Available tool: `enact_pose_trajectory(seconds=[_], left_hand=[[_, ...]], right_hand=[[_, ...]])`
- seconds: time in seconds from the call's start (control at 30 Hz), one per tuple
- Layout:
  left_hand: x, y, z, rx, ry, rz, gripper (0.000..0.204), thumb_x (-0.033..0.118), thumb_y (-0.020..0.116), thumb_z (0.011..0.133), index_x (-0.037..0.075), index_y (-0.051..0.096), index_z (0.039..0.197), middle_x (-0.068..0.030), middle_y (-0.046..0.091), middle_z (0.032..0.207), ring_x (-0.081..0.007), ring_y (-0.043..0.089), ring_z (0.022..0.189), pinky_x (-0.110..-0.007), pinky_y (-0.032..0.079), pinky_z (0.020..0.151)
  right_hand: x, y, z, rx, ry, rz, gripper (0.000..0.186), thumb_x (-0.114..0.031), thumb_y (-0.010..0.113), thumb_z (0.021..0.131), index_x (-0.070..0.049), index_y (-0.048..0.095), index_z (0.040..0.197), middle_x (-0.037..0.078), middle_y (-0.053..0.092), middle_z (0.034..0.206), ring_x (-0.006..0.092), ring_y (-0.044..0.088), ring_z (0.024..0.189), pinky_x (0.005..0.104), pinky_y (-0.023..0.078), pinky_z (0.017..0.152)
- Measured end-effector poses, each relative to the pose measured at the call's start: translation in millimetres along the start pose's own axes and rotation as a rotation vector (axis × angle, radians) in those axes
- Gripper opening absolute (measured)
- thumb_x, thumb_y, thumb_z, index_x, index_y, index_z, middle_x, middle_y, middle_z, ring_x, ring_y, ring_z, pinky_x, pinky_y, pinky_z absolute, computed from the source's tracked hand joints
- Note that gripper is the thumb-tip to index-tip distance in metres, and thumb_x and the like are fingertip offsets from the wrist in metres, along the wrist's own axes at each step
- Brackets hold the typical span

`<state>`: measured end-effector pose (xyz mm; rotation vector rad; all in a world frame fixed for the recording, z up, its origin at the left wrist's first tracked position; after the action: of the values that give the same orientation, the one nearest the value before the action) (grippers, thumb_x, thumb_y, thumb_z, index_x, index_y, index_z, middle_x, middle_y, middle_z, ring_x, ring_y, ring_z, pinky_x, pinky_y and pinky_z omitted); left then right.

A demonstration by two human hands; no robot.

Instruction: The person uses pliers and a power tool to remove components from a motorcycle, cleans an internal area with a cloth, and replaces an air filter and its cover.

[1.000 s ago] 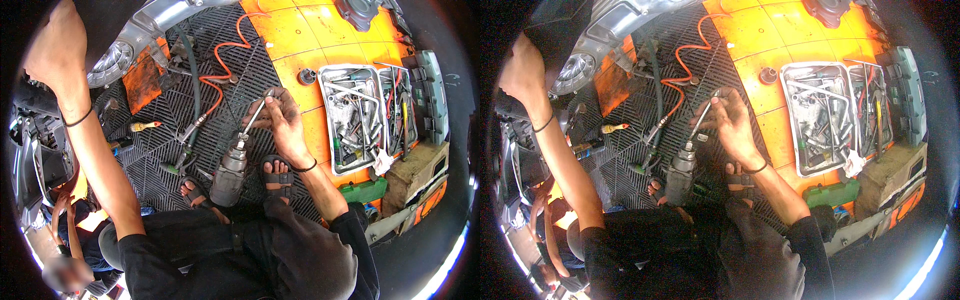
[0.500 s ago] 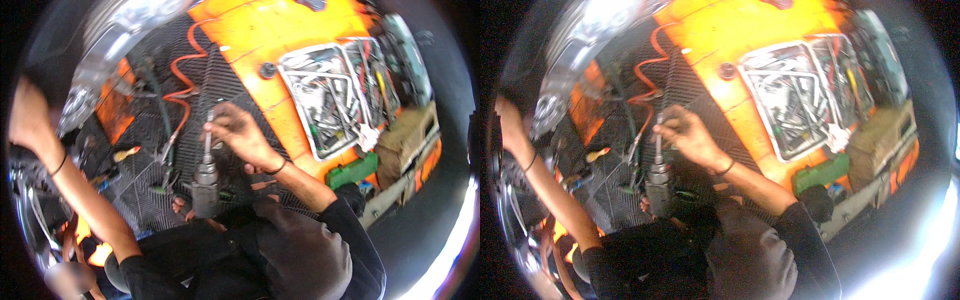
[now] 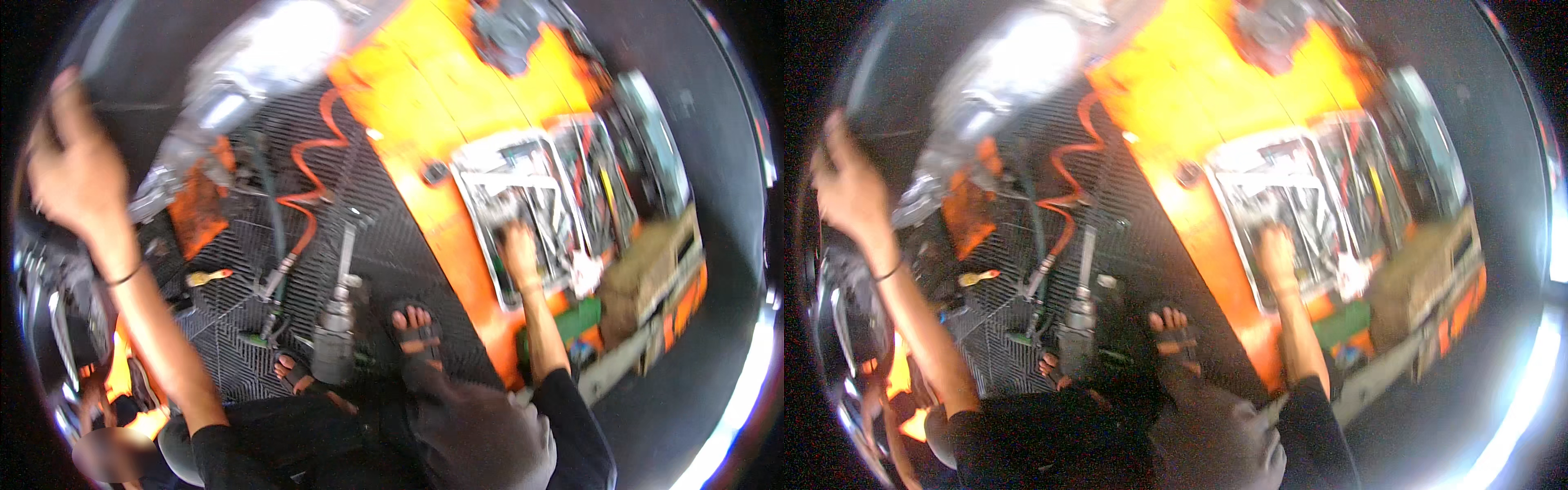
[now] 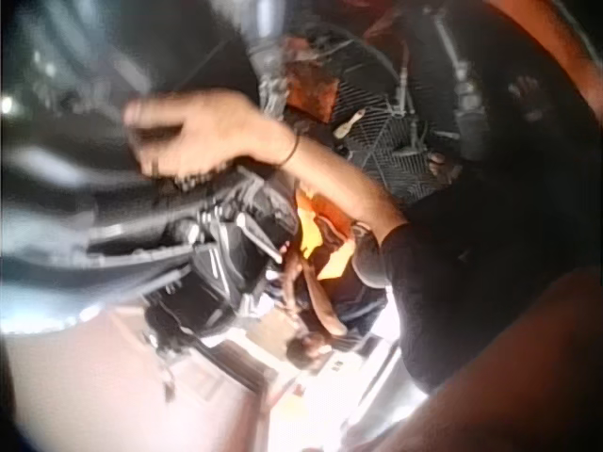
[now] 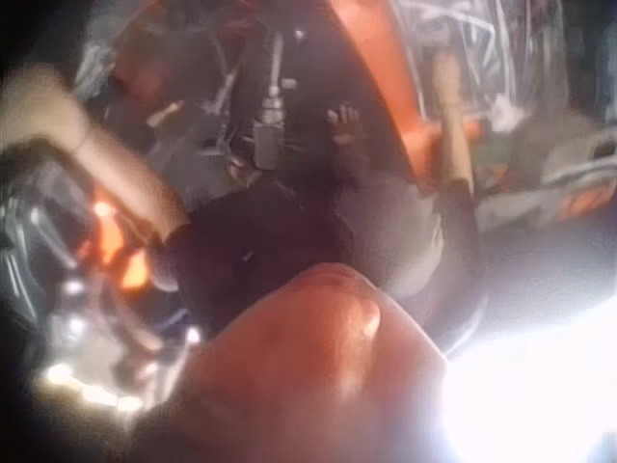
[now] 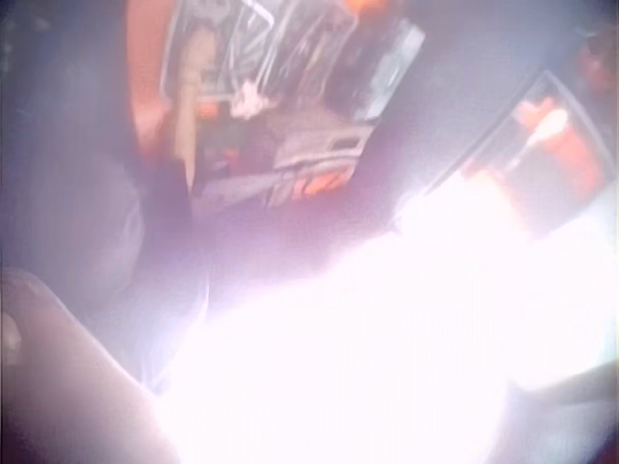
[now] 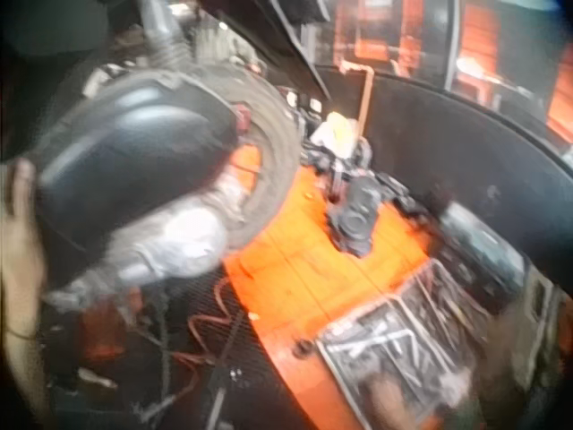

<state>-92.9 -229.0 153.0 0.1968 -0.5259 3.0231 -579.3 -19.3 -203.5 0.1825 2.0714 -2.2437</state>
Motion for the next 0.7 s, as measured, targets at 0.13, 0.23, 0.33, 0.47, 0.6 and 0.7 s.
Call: enact_pose_trajectory(seconds=[0.13,0.23,0.33,0.47,0.6,0.7], left_hand=[[20.5,-10.2,4.7,0.012,0.043,-0.008,0.051,0.049,0.058,0.093,0.003,0.069,0.113,-0.021,0.067,0.108,-0.0376,0.063,0.104,-0.043,0.046,0.093],[13.6,-18.4,3.9,-0.03,0.035,0.005,0.049,0.047,0.064,0.089,0.005,0.066,0.117,-0.0169,0.062,0.11,-0.0362,0.06,0.103,-0.045,0.047,0.089],[13.3,-23.2,5.4,-0.048,-0.014,-0.044,0.053,0.045,0.071,0.083,0.006,0.065,0.118,-0.0159,0.061,0.109,-0.035,0.059,0.103,-0.045,0.047,0.089],[20.9,-24.7,6.8,-0.12,-0.02,-0.133,0.079,0.056,0.08,0.068,0.0,0.061,0.12,-0.0173,0.059,0.117,-0.0362,0.056,0.11,-0.045,0.049,0.092],[15.9,-28.8,13.3,-0.189,-0.007,-0.168,0.098,0.061,0.084,0.057,-0.002,0.055,0.126,-0.0169,0.057,0.124,-0.0349,0.056,0.112,-0.045,0.048,0.096],[12.8,-30.2,18.0,-0.191,0.012,-0.17,0.099,0.067,0.08,0.058,-0.003,0.057,0.124,-0.0165,0.058,0.12,-0.0334,0.056,0.109,-0.045,0.047,0.095]], right_hand=[[4.8,21.5,6.4,-0.262,0.087,-0.053,0.028,-0.009,0.075,0.073,0.0,0.062,0.096,0.02,0.064,0.1,0.0399,0.059,0.097,0.0469,0.048,0.088],[-11.5,2.4,14.0,-0.057,0.062,0.135,0.02,-0.006,0.069,0.08,0.002,0.061,0.096,0.019,0.067,0.093,0.0387,0.064,0.086,0.0443,0.052,0.078],[-72.7,-68.9,50.6,0.027,0.292,0.727,0.016,-0.002,0.066,0.088,0.004,0.06,0.101,0.013,0.069,0.08,0.0246,0.065,0.066,0.0341,0.051,0.061],[-159.1,-199.5,112.6,0.184,0.009,0.936,0.011,-0.003,0.066,0.091,0.002,0.063,0.1,0.006,0.066,0.078,0.0109,0.059,0.062,0.0261,0.047,0.057],[-250.6,-306.2,171.2,0.264,-0.373,1.194,0.018,-0.005,0.069,0.089,0.002,0.066,0.106,0.009,0.069,0.086,0.0122,0.064,0.071,0.0273,0.051,0.065],[-306.9,-363.3,210.7,0.354,-0.62,0.871,0.018,-0.004,0.07,0.087,0.002,0.068,0.104,0.01,0.07,0.089,0.014,0.065,0.077,0.0286,0.052,0.07]])
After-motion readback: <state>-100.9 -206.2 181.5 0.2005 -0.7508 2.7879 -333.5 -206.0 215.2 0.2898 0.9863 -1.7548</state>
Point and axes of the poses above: each hand's wrist, its own z-axis towards the middle knuckle, its own y-axis out of the palm, x = y × z, the point moved 1 cm from there along z, towards the middle knuckle
